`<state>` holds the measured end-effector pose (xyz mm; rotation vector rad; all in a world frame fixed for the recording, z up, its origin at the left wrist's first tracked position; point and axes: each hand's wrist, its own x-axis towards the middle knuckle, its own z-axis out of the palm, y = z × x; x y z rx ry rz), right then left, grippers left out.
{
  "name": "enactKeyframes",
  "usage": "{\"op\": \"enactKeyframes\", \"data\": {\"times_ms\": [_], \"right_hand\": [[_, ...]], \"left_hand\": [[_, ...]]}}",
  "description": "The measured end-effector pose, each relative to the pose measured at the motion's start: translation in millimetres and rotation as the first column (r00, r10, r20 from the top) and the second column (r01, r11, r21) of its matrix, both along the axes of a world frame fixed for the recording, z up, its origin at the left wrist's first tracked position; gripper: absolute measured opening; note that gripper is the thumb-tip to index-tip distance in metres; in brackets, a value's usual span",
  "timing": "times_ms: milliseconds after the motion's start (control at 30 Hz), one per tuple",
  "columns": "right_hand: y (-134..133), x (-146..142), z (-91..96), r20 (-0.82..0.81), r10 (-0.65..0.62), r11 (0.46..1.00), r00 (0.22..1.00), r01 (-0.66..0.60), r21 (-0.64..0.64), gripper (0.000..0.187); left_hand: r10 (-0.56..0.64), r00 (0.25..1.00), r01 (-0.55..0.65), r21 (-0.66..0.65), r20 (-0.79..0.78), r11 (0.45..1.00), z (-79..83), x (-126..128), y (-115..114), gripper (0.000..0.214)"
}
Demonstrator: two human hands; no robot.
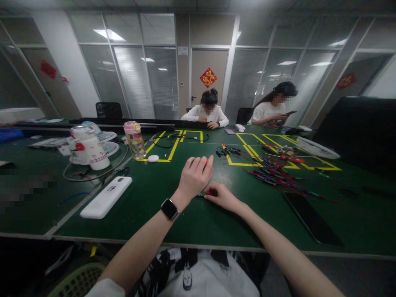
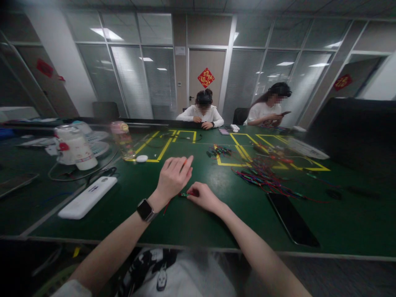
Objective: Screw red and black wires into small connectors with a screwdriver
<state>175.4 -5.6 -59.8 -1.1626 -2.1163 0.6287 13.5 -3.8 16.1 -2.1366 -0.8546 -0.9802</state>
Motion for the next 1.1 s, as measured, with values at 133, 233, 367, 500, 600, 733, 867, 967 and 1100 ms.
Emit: {"op": "enactKeyframes", "data": {"times_ms": [133, 233, 367, 500, 600, 733, 867, 967, 1100], "right_hand": [[0, 0, -0.1, -0.007, 0.0, 1.0, 1.0, 0.0, 0.002, 0.006], [-2, -1, 2.4, -0.004, -0.007, 1.0, 1.0, 0.007, -0.003, 0.007], [-3, -1, 4.9, -0.008, -0.009, 1.0, 1.0, 0.009, -0.009, 0.006], [-3, -1, 4.4, -0.004, -0.008, 1.0, 1.0, 0.008, -0.011, 0.006], [-3, 0, 4.0, -0.004, -0.006, 1.0, 1.0, 0.006, -0.011, 0.006], [-3, 0, 4.8, 0.011, -0.007, 1.0, 1.0, 0.007, -0.01, 0.006], [-3, 0, 5.2, 0.028, 0.001, 1.0, 1.0, -0.001, -0.003, 0.007], [-3, 0, 5.3, 0.032, -0.001, 1.0, 0.999, 0.001, -0.002, 0.007], [-4, 0, 6.0, 0.028, -0.007, 1.0, 1.0, 0.007, -0.005, 0.006]], "left_hand": [[-0.021, 1.0, 0.021, 0.003, 0.018, 1.0, -1.7, 0, 1, 0.036], [0.009, 1.0, -0.009, 0.008, 0.025, 1.0, -2.0, 0, 3, 0.034], [0.021, 0.999, -0.021, 0.001, 0.031, 1.0, -1.8, 0, 3, 0.032], [-0.001, 0.999, 0.002, -0.026, 0.048, 1.0, -2.0, 1, 3, 0.033], [-0.061, 0.992, 0.071, -0.092, 0.112, 0.993, -3.0, 1, 5, 0.033], [-0.203, 0.921, 0.293, -0.248, 0.333, 0.924, -5.3, -2, 10, 0.035], [-0.239, 0.79, 0.46, -0.288, 0.564, 0.84, -6.5, -4, 17, 0.031], [-0.203, 0.733, 0.491, -0.297, 0.65, 0.819, -5.8, -5, 19, 0.024], [-0.19, 0.696, 0.544, -0.336, 0.692, 0.769, -2.3, -7, 19, 0.019]]}}
